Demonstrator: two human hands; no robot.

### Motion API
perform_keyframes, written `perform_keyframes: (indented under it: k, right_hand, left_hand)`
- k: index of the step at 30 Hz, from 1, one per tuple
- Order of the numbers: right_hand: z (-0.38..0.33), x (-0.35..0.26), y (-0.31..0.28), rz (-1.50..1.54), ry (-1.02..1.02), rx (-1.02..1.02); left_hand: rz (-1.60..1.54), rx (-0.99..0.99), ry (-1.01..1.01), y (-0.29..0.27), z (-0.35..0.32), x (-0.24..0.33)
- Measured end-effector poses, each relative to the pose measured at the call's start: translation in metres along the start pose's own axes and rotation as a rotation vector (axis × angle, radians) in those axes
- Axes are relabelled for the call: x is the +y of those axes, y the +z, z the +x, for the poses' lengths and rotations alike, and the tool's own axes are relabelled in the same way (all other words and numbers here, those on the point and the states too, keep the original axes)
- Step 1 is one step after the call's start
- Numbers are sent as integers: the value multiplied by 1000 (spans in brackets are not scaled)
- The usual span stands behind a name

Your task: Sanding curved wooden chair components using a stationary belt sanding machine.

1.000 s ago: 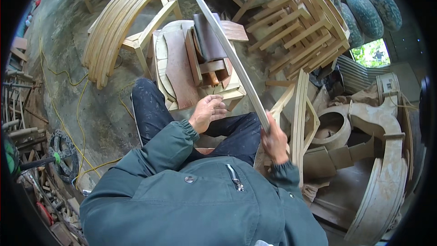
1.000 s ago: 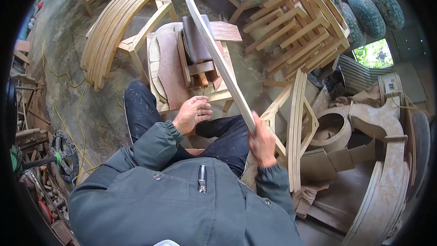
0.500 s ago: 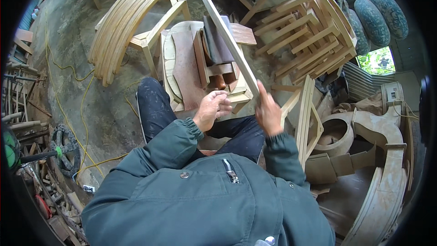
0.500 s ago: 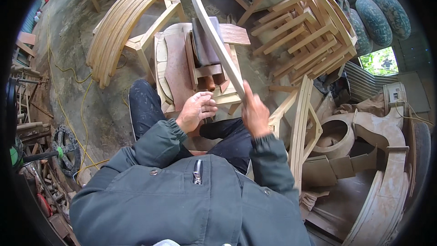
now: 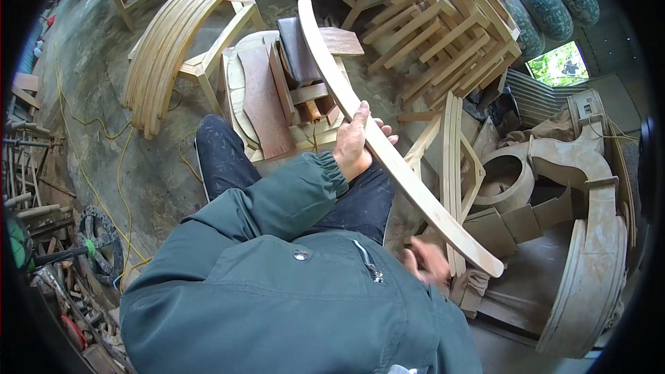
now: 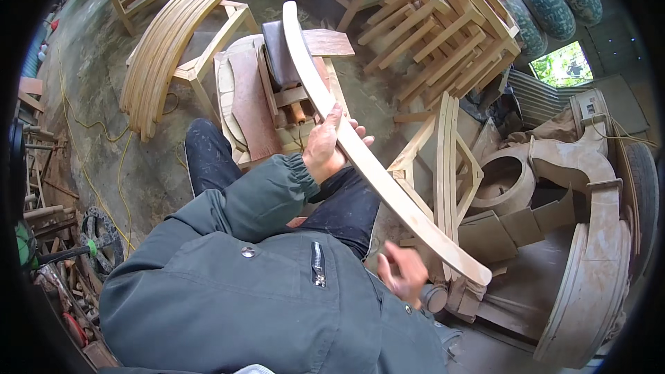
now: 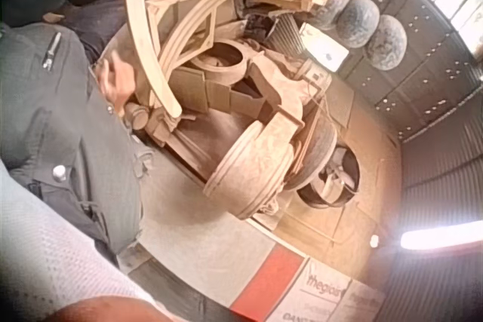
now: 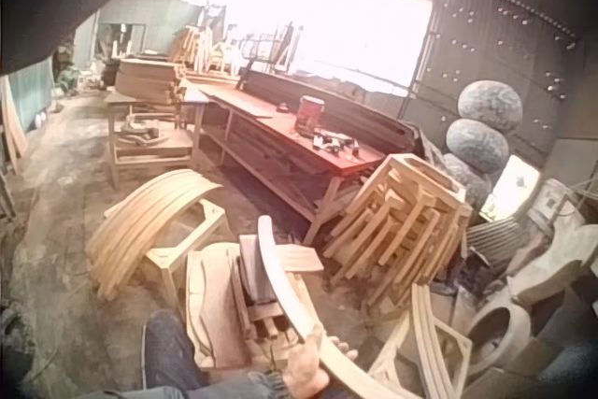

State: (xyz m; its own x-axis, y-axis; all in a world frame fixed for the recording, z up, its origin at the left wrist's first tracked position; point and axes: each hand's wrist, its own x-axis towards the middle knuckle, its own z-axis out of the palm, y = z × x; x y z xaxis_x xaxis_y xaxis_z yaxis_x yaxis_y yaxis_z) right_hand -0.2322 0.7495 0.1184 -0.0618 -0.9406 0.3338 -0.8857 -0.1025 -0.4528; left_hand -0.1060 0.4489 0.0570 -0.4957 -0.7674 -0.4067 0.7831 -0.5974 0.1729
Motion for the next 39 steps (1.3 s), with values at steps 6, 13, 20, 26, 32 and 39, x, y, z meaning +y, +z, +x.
perform_keyframes:
  k: [6, 13, 20, 26, 32, 39]
  right_hand:
    - [58, -10, 45, 1306, 240, 374]
    - [86, 25, 7, 1280, 440, 547]
    - [107, -4, -9, 1154, 421, 587]
    - [85, 17, -27, 1060, 378, 586]
    - [96, 1, -43, 808, 382, 551]
    - [186, 17, -3, 887, 358, 444]
  left_hand:
    - [-94, 14, 12, 26, -26, -11]
    - [-283, -82, -119, 35, -46, -21]
    - [-167, -240, -57, 48, -62, -14]
    - [-96, -405, -208, 53, -53, -20]
    - [-190, -281, -322, 37, -50, -29]
    - [-132, -279, -181, 42, -9, 3]
